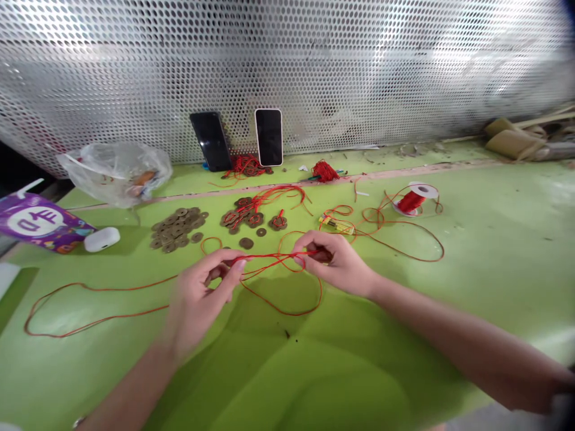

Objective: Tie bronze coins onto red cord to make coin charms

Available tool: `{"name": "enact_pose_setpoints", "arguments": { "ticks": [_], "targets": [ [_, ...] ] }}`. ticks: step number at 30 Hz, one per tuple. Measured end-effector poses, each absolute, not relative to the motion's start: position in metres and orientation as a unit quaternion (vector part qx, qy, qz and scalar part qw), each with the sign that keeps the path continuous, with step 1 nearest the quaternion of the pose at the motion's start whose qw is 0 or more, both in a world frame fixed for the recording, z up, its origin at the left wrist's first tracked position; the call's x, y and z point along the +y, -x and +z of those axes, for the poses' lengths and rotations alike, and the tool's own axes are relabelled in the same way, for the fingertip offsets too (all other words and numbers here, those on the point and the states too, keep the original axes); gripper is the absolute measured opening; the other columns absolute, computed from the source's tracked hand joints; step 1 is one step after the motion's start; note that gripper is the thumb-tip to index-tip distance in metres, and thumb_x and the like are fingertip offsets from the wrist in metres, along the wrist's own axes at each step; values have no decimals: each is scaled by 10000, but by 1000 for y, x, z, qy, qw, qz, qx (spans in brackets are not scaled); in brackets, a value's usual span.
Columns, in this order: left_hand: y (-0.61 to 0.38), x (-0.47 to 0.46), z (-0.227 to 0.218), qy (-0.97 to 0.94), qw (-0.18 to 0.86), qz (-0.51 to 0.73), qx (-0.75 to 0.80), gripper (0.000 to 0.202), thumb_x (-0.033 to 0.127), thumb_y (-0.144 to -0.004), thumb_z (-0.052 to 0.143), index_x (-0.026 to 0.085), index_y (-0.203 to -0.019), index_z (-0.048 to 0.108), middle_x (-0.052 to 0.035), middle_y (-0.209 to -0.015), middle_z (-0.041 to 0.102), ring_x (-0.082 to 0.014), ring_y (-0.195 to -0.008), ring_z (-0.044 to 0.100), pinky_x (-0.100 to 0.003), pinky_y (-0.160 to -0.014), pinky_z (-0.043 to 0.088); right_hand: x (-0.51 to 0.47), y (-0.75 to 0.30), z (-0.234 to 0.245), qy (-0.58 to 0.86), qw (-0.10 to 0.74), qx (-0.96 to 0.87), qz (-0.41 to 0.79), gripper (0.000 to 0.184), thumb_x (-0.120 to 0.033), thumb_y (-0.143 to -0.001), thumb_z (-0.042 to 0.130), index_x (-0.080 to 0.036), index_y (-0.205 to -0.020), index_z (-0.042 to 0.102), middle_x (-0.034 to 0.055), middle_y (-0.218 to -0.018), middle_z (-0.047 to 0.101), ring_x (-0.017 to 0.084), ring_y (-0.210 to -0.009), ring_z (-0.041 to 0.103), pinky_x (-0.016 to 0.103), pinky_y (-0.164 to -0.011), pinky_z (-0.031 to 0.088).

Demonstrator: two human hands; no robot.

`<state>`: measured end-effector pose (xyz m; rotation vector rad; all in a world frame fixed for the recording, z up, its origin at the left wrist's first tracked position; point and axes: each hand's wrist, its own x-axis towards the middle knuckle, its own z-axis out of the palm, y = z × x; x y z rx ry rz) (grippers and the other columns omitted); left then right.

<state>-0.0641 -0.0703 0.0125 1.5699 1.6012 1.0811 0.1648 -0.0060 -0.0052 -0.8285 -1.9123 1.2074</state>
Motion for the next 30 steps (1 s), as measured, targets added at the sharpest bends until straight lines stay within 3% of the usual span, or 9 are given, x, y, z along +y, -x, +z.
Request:
{"name": "enact_pose_setpoints", "arguments": {
  "ticks": [4, 10, 16, 18, 20, 22, 25, 30],
  "targets": [
    [64, -69, 15, -580, 327, 427, 612, 247, 436, -827, 625, 214, -933, 649, 21, -656, 570, -77, -492, 466, -165, -415, 395, -5, -165, -5, 340, 361, -723, 481, 196, -357, -843, 597, -167, -890, 609, -60, -605, 298, 57, -498, 259, 190, -422, 221],
    [66, -69, 14, -598, 309, 388, 630, 242, 429, -836, 615, 222, -955, 651, 40, -577, 519, -91, -508, 493, -191, -460, 390, -2, -166, -4, 342, 372, -704, 499, 220, -367, -795, 664, -164, -838, 593, -80, -564, 252, 52, -478, 199, 205, -416, 160],
    [66, -67, 12, -607, 316, 407, 605, 204, 401, -838, 622, 221, -932, 640, 11, -780, 594, -86, -559, 549, -205, -504, 444, 1, -166, -6, 350, 376, -697, 499, 292, -419, -743, 719, -163, -814, 600, -90, -537, 248, 48, -466, 191, 209, -419, 160],
    [65, -67, 12, -607, 315, 413, 601, 201, 402, -841, 617, 218, -919, 642, 16, -763, 589, -82, -544, 543, -211, -515, 447, 2, -165, -7, 354, 372, -706, 487, 307, -442, -752, 708, -162, -838, 613, -82, -545, 294, 52, -470, 231, 206, -428, 208],
    [65, -66, 12, -603, 320, 410, 605, 216, 415, -841, 614, 216, -920, 646, 27, -689, 569, -89, -531, 535, -216, -519, 441, 4, -165, -9, 346, 383, -718, 467, 313, -444, -779, 685, -165, -904, 619, -44, -619, 432, 67, -523, 369, 207, -494, 339],
    [65, -66, 12, -595, 328, 401, 615, 242, 433, -841, 610, 213, -934, 649, 30, -651, 567, -98, -531, 534, -222, -518, 432, 6, -166, -12, 323, 406, -731, 444, 313, -431, -813, 656, -176, -988, 606, 23, -811, 556, 105, -697, 519, 243, -670, 457],
    [66, -66, 10, -586, 341, 384, 627, 275, 453, -839, 609, 208, -960, 647, 27, -627, 576, -109, -531, 534, -228, -502, 406, 8, -168, -16, 290, 429, -747, 417, 327, -440, -853, 610, -206, -1080, 576, 78, -1050, 565, 165, -980, 554, 325, -898, 461],
    [67, -65, 8, -591, 353, 365, 627, 269, 455, -842, 606, 218, -964, 642, 47, -556, 536, -111, -518, 540, -212, -477, 384, 9, -170, -16, 272, 418, -757, 422, 353, -491, -892, 530, -226, -1124, 550, 89, -1131, 553, 199, -1105, 531, 383, -976, 438]
  ]
}}
